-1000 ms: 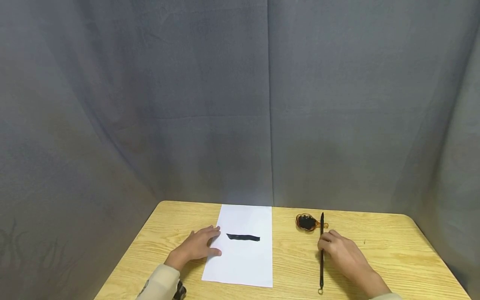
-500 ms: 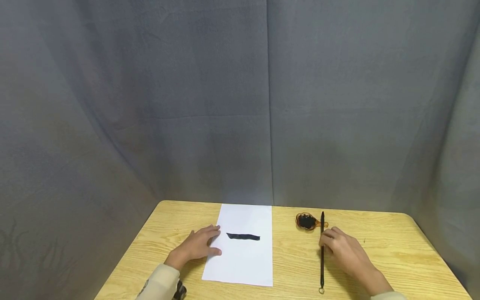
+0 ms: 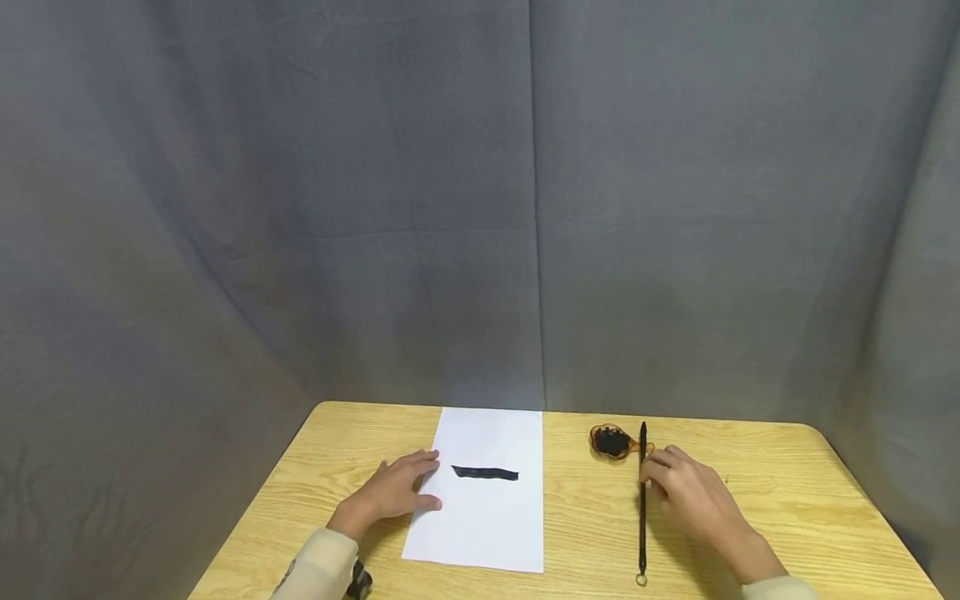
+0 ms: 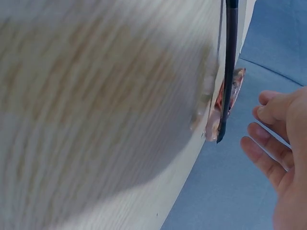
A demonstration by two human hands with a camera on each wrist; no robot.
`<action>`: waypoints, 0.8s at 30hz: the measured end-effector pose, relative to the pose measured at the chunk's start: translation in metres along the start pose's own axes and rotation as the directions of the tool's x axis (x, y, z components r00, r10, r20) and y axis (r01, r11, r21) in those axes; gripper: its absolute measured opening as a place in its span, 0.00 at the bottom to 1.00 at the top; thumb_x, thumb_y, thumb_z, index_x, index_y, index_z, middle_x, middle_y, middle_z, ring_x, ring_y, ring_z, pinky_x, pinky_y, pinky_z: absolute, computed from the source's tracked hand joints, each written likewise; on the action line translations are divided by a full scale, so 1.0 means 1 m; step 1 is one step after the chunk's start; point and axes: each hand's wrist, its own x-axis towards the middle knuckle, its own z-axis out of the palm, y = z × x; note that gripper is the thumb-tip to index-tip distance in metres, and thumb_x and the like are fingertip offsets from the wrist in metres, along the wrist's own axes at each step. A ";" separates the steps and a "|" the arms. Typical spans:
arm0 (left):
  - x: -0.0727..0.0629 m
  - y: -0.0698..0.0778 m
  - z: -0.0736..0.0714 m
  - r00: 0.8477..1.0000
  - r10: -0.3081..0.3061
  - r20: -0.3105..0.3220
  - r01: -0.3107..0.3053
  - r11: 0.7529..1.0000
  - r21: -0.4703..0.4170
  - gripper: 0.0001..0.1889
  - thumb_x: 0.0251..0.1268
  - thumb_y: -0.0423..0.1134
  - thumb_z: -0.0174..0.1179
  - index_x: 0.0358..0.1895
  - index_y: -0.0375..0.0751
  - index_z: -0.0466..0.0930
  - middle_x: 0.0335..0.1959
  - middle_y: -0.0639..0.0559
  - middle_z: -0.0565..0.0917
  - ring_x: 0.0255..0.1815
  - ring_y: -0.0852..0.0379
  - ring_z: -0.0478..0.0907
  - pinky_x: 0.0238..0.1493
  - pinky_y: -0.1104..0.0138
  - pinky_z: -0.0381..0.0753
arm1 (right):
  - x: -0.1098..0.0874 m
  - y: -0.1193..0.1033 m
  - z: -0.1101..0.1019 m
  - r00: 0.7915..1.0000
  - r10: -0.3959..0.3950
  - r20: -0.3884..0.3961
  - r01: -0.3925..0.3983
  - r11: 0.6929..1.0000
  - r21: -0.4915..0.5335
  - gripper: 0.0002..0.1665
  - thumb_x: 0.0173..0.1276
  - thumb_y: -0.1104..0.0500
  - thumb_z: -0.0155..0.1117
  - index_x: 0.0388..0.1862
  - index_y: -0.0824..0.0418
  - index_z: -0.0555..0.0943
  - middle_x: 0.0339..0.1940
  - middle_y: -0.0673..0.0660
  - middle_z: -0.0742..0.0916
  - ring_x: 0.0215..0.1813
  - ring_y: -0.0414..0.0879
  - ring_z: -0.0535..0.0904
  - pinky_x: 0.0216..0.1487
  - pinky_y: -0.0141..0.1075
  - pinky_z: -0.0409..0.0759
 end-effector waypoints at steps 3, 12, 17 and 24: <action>-0.001 0.000 0.000 1.000 0.005 -0.003 -0.005 1.000 -0.004 0.40 0.65 0.56 0.74 0.75 0.38 0.76 0.82 0.45 0.70 0.84 0.38 0.64 0.74 0.19 0.51 | 0.001 0.001 -0.001 1.000 0.006 -0.002 -0.006 1.000 0.002 0.22 0.48 0.75 0.79 0.34 0.50 0.87 0.36 0.44 0.88 0.36 0.39 0.79 0.25 0.28 0.75; 0.001 -0.003 0.000 1.000 0.025 -0.005 -0.025 0.999 -0.023 0.39 0.67 0.57 0.72 0.75 0.39 0.76 0.83 0.44 0.68 0.84 0.36 0.64 0.74 0.18 0.50 | 0.001 0.002 -0.002 0.999 0.047 -0.007 -0.047 0.999 -0.002 0.22 0.47 0.74 0.80 0.35 0.49 0.88 0.37 0.44 0.90 0.37 0.41 0.82 0.28 0.30 0.80; 0.002 -0.005 -0.001 1.000 0.012 0.008 -0.012 0.999 -0.052 0.38 0.68 0.57 0.71 0.75 0.39 0.76 0.83 0.44 0.69 0.83 0.36 0.65 0.74 0.19 0.50 | 0.003 0.004 -0.006 0.996 0.084 -0.025 -0.085 0.996 -0.020 0.19 0.49 0.73 0.77 0.34 0.50 0.89 0.39 0.46 0.91 0.39 0.43 0.85 0.32 0.35 0.86; 0.005 -0.004 -0.009 1.000 -0.014 -0.024 0.011 0.994 -0.106 0.34 0.72 0.52 0.70 0.74 0.37 0.76 0.78 0.38 0.74 0.81 0.35 0.69 0.79 0.33 0.65 | 0.013 0.006 -0.016 0.981 0.196 -0.006 -0.196 0.980 -0.024 0.16 0.56 0.67 0.81 0.39 0.51 0.90 0.42 0.49 0.92 0.36 0.43 0.84 0.26 0.30 0.76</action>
